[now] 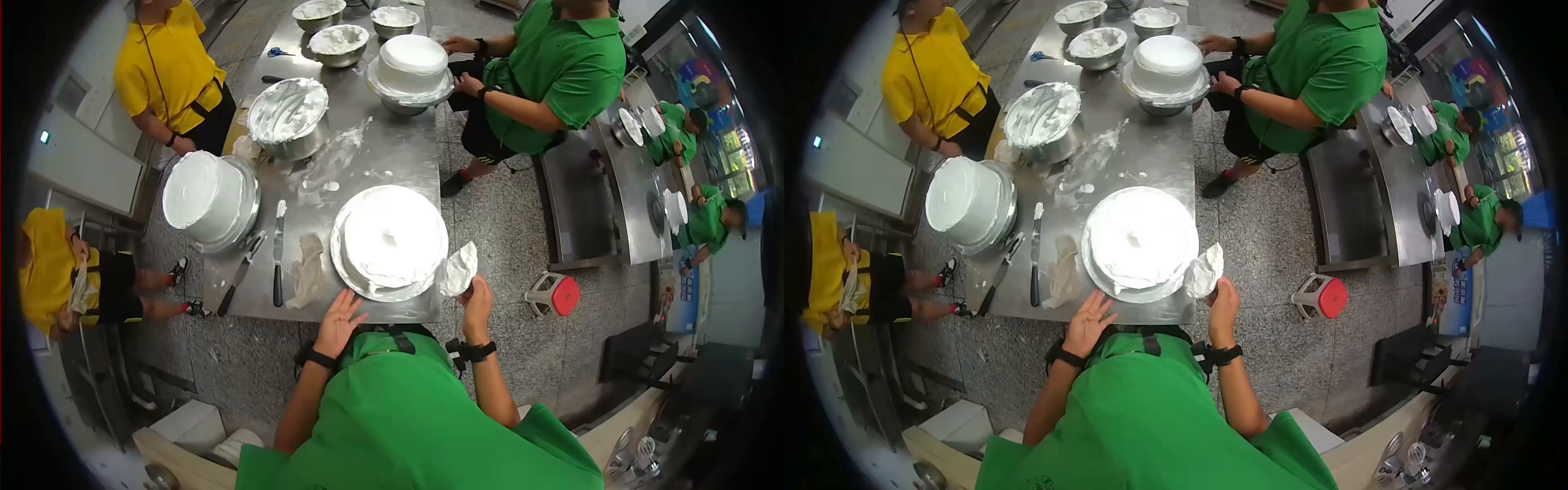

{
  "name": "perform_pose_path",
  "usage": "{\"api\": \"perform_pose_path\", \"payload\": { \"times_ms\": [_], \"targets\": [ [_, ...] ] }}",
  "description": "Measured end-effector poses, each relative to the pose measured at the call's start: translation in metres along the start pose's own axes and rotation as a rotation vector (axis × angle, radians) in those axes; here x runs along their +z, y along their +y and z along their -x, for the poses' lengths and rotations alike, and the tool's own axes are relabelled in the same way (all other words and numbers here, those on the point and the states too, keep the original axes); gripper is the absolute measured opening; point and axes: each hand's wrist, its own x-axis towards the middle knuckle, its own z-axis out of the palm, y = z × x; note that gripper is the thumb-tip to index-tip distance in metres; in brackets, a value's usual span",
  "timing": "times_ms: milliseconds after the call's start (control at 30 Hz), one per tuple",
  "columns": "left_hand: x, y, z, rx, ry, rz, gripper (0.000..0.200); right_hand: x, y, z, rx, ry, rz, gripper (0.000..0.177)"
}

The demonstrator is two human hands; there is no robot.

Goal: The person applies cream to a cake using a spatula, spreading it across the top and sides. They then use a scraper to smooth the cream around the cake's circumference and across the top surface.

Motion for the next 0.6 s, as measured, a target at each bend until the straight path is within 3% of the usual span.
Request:
{"api": "perform_pose_path", "payload": {
  "times_ms": [167,600],
  "targets": [
    [-0.005,0.002,-0.005,-0.062,0.127,-0.104,0.075,0.013,-0.006,0.001,0.101,0.065,-0.130,0.029],
    [-0.002,0.001,-0.003,-0.066,0.109,-0.124,0.068,0.000,-0.029,0.001,0.106,-0.025,-0.304,0.036]
  ]
}}
